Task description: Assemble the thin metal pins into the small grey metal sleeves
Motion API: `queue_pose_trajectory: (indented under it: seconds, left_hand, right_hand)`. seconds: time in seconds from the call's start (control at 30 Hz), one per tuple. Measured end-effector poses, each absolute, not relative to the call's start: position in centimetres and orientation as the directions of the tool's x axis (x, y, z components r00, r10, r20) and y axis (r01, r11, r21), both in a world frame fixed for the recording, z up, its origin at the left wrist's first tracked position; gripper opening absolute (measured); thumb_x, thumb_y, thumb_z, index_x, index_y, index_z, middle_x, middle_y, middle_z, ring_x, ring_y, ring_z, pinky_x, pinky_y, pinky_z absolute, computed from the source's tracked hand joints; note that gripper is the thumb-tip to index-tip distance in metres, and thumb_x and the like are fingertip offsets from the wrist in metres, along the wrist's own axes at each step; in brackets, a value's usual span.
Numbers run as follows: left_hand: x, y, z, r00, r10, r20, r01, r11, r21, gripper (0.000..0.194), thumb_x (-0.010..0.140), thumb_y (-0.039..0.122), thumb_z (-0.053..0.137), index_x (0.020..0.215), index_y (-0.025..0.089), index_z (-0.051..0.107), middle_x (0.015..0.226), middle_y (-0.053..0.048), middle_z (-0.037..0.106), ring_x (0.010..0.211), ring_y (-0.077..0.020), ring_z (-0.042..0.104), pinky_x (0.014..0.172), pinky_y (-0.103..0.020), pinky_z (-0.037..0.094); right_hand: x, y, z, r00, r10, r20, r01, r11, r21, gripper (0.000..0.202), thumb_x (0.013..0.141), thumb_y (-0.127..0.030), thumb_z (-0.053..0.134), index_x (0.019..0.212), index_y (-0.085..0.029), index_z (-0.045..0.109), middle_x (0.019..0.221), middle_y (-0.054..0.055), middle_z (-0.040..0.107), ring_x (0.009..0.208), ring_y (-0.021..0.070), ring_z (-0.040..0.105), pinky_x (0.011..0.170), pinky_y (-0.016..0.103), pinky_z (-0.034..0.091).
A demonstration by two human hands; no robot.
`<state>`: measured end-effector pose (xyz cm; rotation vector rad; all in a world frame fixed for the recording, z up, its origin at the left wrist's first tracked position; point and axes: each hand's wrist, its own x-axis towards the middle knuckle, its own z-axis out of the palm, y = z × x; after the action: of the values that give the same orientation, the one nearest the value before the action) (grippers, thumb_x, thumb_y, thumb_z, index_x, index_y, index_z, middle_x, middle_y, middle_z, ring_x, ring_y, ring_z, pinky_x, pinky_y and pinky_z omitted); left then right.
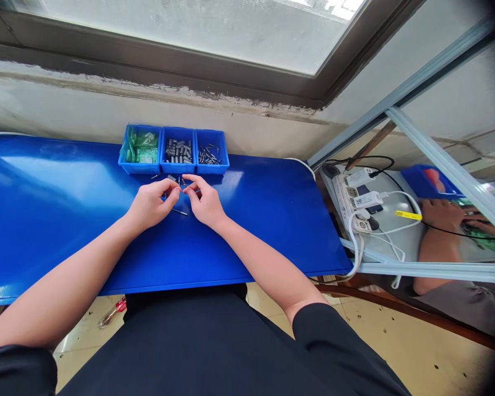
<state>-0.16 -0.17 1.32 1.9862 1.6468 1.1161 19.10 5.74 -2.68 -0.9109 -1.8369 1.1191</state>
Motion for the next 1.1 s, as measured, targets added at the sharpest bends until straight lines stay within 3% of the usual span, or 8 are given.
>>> queue_pose_trajectory:
  seconds: [0.13,0.5,0.67,0.97,1.1]
  left_hand:
    - [-0.16,-0.2,1.35,0.02,0.934,0.356,0.681,-0.274,0.679,0.032,0.102,0.049,0.059,0.098,0.024,0.079,0.086,-0.004,0.083,0.076,-0.0196,0.073,0.076,-0.031,0.058]
    - [-0.11,-0.23,1.32,0.023,0.933,0.36,0.687,-0.276,0.672,0.034,0.101,0.05,0.058,0.099,0.024,0.081,0.091,-0.005,0.086,0.078,-0.02,0.074,0.077,-0.031,0.058]
    - [-0.07,-0.24,1.28,0.024,0.934,0.355,0.688,-0.273,0.672,0.033,0.101,0.049,0.06,0.101,0.024,0.082,0.091,-0.005,0.086,0.079,-0.0208,0.074,0.078,-0.032,0.059]
    - [-0.21,-0.23,1.21,0.035,0.937,0.347,0.687,-0.274,0.672,0.034,0.102,0.051,0.061,0.1,0.025,0.081,0.088,-0.004,0.083,0.078,-0.0205,0.073,0.076,-0.031,0.059]
    - [-0.24,-0.15,1.07,0.04,0.927,0.372,0.679,-0.298,0.671,0.033,0.102,0.05,0.06,0.099,0.024,0.081,0.087,-0.004,0.083,0.076,-0.0205,0.073,0.076,-0.032,0.058]
  right_hand:
    - [19.13,5.71,-2.88,-0.445,0.852,0.276,0.164,0.38,-0.91,0.044,0.11,-0.035,0.057,0.15,-0.021,0.07,0.111,0.008,0.087,0.11,0.0227,0.083,0.099,0.039,0.067]
    - [19.15,5.67,-2.73,-0.492,0.822,0.286,0.165,0.411,-0.897,0.041,0.112,-0.035,0.058,0.147,-0.02,0.074,0.117,0.01,0.088,0.113,0.0235,0.083,0.106,0.042,0.068]
    - [19.0,5.68,-2.78,-0.507,0.819,0.269,0.156,0.394,-0.906,0.028,0.11,-0.033,0.06,0.129,-0.021,0.078,0.126,0.012,0.087,0.116,0.0236,0.083,0.106,0.042,0.068]
    - [18.96,5.24,-2.15,-0.474,0.853,0.216,0.152,0.321,-0.935,0.021,0.107,-0.043,0.067,0.115,-0.024,0.065,0.104,0.005,0.082,0.095,0.0188,0.079,0.089,0.035,0.066]
    - [18.96,5.24,-2.1,-0.481,0.843,0.241,0.117,0.335,-0.935,0.026,0.107,-0.044,0.065,0.123,-0.023,0.064,0.107,0.006,0.083,0.096,0.0189,0.08,0.089,0.035,0.065]
